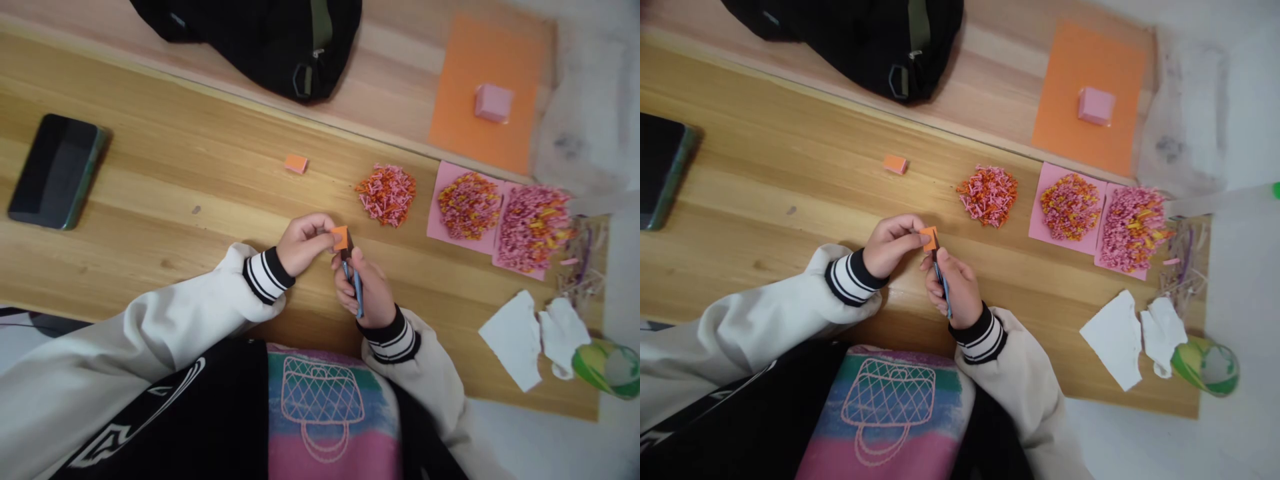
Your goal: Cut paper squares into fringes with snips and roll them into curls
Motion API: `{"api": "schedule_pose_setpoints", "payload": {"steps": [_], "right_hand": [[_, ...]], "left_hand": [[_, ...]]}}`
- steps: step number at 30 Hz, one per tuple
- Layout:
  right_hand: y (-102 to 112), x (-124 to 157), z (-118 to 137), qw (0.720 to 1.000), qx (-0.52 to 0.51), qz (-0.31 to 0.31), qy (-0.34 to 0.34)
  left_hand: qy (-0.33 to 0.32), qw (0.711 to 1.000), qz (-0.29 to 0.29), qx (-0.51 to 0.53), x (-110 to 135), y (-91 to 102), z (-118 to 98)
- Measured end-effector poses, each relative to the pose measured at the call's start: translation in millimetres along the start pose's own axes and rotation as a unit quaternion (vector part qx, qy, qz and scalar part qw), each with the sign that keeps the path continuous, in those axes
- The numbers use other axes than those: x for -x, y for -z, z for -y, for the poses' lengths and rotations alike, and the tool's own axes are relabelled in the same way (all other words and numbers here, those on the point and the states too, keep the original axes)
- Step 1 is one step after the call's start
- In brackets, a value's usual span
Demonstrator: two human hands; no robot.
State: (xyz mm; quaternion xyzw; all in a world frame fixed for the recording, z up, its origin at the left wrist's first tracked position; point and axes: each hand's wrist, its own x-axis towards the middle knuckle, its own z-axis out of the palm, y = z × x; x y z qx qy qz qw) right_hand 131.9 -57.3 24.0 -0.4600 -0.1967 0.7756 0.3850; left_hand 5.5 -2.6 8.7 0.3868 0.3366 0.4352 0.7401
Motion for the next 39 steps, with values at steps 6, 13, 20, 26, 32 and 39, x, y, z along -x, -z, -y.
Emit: {"api": "schedule_pose_setpoints", "payload": {"steps": [6, 13, 20, 26, 32, 39], "right_hand": [[0.3, 0.1, 0.3, 1.000, -0.001, 0.006, 0.000], [-0.8, 0.0, 0.7, 1.000, 0.011, -0.002, 0.010], [-2.4, 0.4, 0.4, 1.000, 0.013, -0.011, 0.012], [-1.7, 0.8, -0.2, 1.000, 0.003, -0.016, 0.012], [-0.7, 0.7, -1.1, 1.000, 0.012, -0.013, 0.016], [-0.6, 0.6, -1.3, 0.999, 0.021, -0.017, 0.018]], "left_hand": [[0.011, 1.000, -0.023, 0.002, 0.0, 2.0, 2.2], [0.001, 1.000, -0.004, -0.013, -0.2, 2.1, 1.4], [-0.002, 1.000, 0.011, -0.007, -0.8, 1.0, 0.1], [-0.003, 1.000, 0.016, -0.006, -0.5, 1.2, 0.7], [-0.002, 1.000, 0.015, 0.004, -0.1, 0.8, 0.0], [0.002, 1.000, 0.011, 0.007, -0.4, 0.9, -0.6]]}}
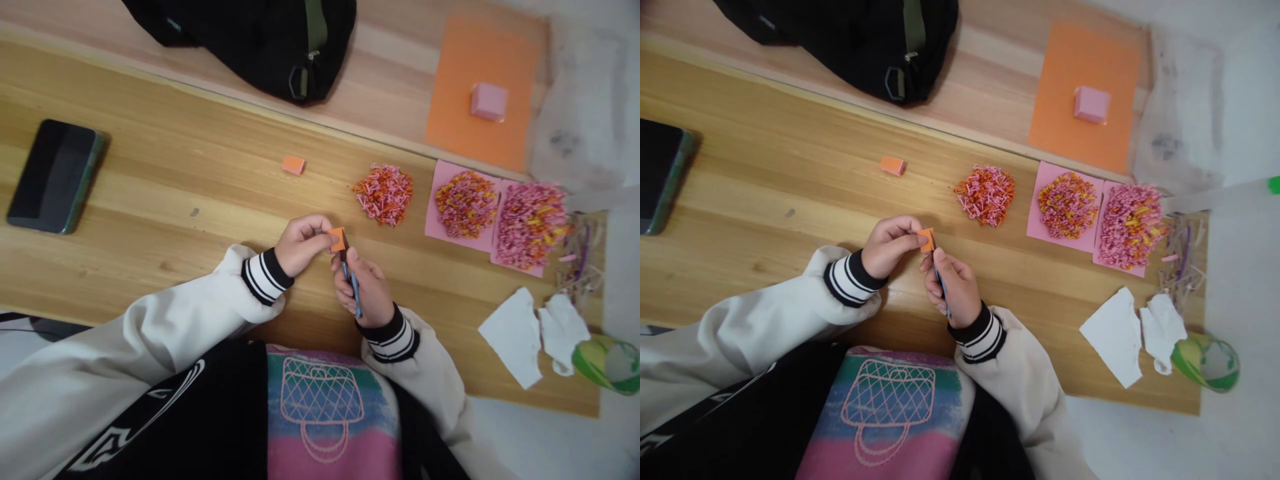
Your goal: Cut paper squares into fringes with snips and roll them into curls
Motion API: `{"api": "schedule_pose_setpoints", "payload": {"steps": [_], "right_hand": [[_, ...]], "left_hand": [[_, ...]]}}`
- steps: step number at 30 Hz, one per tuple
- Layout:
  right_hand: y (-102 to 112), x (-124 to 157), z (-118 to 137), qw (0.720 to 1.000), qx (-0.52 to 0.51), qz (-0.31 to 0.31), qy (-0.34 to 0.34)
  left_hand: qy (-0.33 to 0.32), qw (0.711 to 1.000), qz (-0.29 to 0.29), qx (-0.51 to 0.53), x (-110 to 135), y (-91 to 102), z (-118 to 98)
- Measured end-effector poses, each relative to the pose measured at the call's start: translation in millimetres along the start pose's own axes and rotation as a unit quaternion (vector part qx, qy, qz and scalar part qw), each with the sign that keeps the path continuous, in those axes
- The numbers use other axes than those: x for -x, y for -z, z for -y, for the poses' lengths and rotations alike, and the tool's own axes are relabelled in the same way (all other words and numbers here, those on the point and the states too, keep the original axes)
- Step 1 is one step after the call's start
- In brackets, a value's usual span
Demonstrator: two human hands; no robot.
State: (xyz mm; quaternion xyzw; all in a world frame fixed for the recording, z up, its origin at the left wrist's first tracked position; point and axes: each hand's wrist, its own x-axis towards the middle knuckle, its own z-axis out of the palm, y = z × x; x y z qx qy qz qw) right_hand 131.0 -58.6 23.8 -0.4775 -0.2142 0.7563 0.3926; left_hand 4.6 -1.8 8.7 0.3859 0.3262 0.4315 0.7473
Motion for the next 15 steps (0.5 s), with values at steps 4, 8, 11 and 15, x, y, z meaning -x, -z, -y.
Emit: {"api": "schedule_pose_setpoints", "payload": {"steps": [4, 8, 11, 15], "right_hand": [[-0.5, 0.1, 0.6, 1.000, -0.003, 0.002, -0.001], [-0.6, -0.1, 1.7, 1.000, -0.002, 0.011, -0.008], [-0.3, -0.3, 2.1, 1.000, -0.006, 0.014, -0.011], [0.0, -0.4, 2.1, 1.000, -0.013, 0.014, -0.013]], "left_hand": [[0.000, 1.000, 0.001, -0.008, 0.2, 0.5, 0.2], [0.007, 1.000, -0.027, -0.012, 0.5, 1.6, 3.1], [0.006, 0.999, -0.048, -0.011, 0.1, 2.1, 5.0], [0.005, 0.999, -0.045, 0.006, -0.5, 1.1, 4.1]]}}
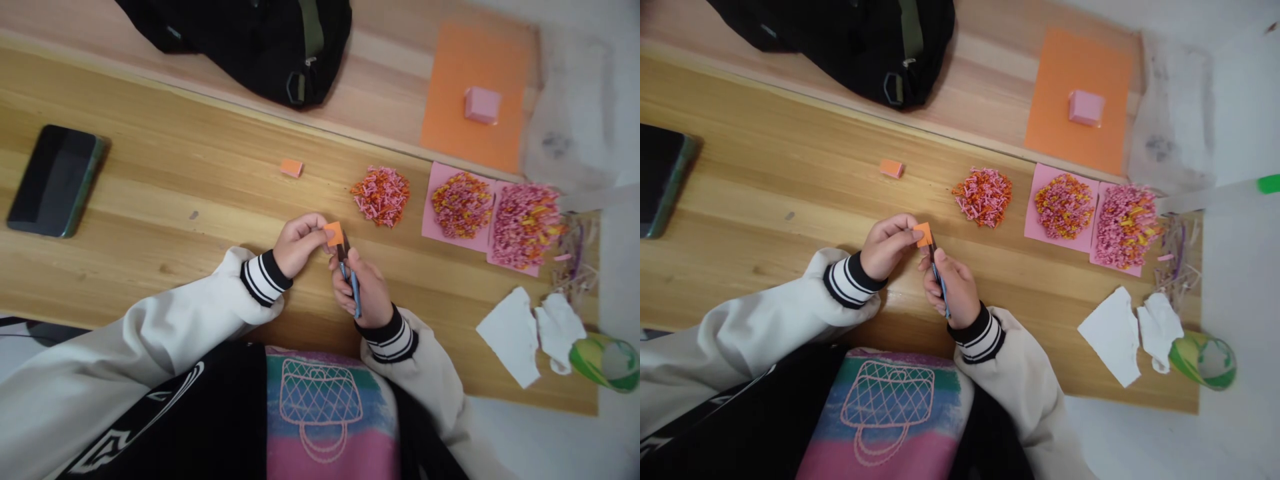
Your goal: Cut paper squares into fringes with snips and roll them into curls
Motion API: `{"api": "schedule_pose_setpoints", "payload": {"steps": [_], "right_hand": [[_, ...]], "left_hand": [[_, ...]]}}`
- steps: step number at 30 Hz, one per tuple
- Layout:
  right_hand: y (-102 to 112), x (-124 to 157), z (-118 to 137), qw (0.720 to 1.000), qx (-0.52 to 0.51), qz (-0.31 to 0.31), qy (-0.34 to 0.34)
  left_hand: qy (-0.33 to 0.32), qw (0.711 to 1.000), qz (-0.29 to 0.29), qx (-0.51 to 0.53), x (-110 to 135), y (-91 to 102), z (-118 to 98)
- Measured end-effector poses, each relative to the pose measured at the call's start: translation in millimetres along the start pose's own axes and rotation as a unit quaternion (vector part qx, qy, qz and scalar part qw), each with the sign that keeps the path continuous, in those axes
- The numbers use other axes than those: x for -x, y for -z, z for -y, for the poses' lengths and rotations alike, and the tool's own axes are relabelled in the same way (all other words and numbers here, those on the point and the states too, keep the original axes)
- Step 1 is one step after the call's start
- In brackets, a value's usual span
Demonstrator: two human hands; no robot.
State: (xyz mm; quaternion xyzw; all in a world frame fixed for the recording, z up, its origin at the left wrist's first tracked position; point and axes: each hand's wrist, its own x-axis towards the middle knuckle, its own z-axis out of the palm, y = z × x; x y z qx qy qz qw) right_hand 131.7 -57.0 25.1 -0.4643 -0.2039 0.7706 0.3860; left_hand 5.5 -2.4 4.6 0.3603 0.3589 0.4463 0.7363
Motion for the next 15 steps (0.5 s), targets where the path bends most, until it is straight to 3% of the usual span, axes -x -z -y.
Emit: {"api": "schedule_pose_setpoints", "payload": {"steps": [15], "right_hand": [[-0.1, -0.2, -1.2, 1.000, 0.008, -0.003, 0.012]], "left_hand": [[-0.018, 0.999, 0.040, -0.024, 0.4, -1.7, -3.4]]}}
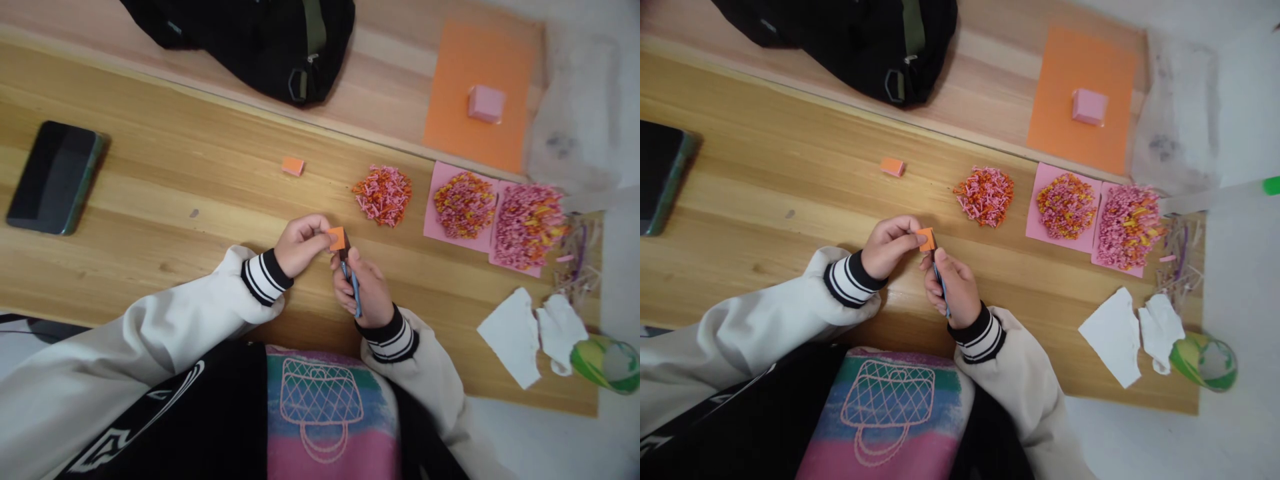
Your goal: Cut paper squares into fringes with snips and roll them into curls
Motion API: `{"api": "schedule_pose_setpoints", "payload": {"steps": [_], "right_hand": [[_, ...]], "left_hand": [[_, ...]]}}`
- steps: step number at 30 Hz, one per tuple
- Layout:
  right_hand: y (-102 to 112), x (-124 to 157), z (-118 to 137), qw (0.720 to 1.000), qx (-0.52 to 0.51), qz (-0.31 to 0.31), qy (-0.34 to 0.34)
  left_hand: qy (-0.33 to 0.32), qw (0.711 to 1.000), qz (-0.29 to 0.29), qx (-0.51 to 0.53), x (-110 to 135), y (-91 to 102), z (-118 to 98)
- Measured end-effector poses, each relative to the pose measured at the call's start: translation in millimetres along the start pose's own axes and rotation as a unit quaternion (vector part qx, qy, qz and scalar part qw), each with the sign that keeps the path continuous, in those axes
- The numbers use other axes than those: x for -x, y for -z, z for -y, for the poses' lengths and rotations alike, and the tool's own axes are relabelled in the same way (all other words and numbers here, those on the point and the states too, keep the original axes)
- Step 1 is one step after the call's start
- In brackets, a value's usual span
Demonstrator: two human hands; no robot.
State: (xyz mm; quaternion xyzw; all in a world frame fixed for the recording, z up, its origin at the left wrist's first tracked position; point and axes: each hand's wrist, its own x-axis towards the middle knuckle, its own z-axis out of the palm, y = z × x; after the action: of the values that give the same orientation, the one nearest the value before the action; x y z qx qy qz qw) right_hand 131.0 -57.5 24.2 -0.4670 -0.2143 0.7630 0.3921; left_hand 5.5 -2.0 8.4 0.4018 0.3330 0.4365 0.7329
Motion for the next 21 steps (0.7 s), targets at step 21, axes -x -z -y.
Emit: {"api": "schedule_pose_setpoints", "payload": {"steps": [21], "right_hand": [[2.6, -1.5, 1.8, 0.998, -0.039, 0.009, -0.042]], "left_hand": [[0.010, 0.999, -0.038, 0.005, 0.4, 3.5, 6.1]]}}
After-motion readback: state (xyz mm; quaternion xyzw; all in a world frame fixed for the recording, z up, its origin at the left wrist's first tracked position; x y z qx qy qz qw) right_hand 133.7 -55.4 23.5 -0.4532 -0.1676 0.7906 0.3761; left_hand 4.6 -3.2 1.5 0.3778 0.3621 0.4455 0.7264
